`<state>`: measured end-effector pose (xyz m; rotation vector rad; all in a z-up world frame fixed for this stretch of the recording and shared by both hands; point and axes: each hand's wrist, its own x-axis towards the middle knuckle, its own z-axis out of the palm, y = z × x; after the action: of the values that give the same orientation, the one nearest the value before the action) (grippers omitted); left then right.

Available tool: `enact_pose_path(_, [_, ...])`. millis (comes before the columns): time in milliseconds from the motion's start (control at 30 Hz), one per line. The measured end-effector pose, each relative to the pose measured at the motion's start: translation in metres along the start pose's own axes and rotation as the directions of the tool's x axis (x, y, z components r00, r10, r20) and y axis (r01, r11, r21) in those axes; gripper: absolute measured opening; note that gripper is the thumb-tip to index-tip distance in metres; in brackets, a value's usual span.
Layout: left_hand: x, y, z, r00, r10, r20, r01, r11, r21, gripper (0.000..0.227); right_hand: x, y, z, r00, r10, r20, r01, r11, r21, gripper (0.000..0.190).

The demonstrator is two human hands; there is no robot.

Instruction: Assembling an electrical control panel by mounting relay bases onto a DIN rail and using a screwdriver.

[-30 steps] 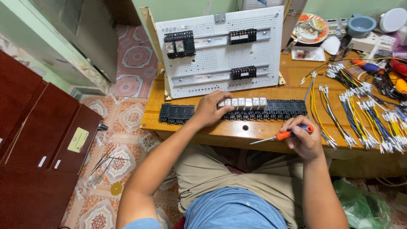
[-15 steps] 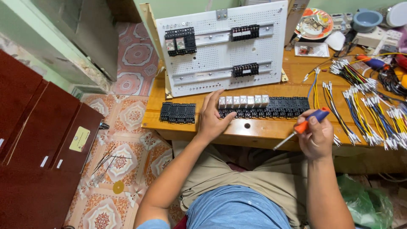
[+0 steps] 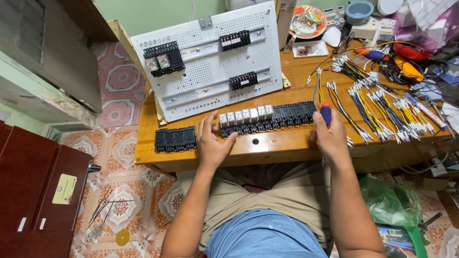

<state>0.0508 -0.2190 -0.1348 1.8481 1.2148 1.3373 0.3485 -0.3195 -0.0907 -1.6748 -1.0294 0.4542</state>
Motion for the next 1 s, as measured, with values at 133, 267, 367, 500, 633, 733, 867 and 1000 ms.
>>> enact_pose_path(133, [-0.001,0.0,0.004,1.0,0.01,-0.015,-0.01,1.0,0.025,0.078,-0.002,0.0,0.005,0.999,0.036,-0.008,-0.036,0.999,0.008,0.035])
enact_pose_path(267, [-0.003,-0.003,0.008,0.999,0.029,-0.038,-0.028,0.999,0.04,0.078,0.005,0.029,0.007,0.996,0.046,-0.078,-0.049,0.998,-0.03,0.031])
enact_pose_path(367, [-0.002,0.001,0.007,0.998,0.039,-0.043,-0.037,0.998,0.044,0.078,0.008,0.039,0.008,0.995,-0.012,-0.098,0.006,0.998,-0.062,0.033])
enact_pose_path(500, [-0.001,0.0,0.007,0.999,0.034,-0.041,-0.032,0.999,0.04,0.076,0.009,0.038,0.009,0.99,-0.122,-0.075,0.113,0.987,-0.11,0.038])
enact_pose_path(633, [-0.001,-0.005,0.009,0.999,0.005,-0.054,-0.006,1.0,-0.009,0.074,0.013,0.065,0.01,0.992,-0.002,-0.125,-0.005,0.999,-0.05,0.032])
enact_pose_path(733, [-0.001,-0.007,0.007,0.997,0.019,-0.081,-0.021,1.0,-0.017,0.074,0.008,0.052,0.014,0.988,0.011,-0.155,-0.008,1.0,0.018,0.031])
enact_pose_path(867, [-0.002,-0.008,0.007,0.994,0.018,-0.106,-0.023,0.999,-0.045,0.075,0.001,0.042,0.016,0.984,0.002,-0.18,0.012,0.997,0.076,0.032])
enact_pose_path(1000, [-0.007,-0.005,0.006,0.984,0.04,-0.174,-0.049,0.998,-0.044,0.07,0.005,0.056,0.013,0.98,-0.028,-0.198,0.054,0.99,0.127,0.026])
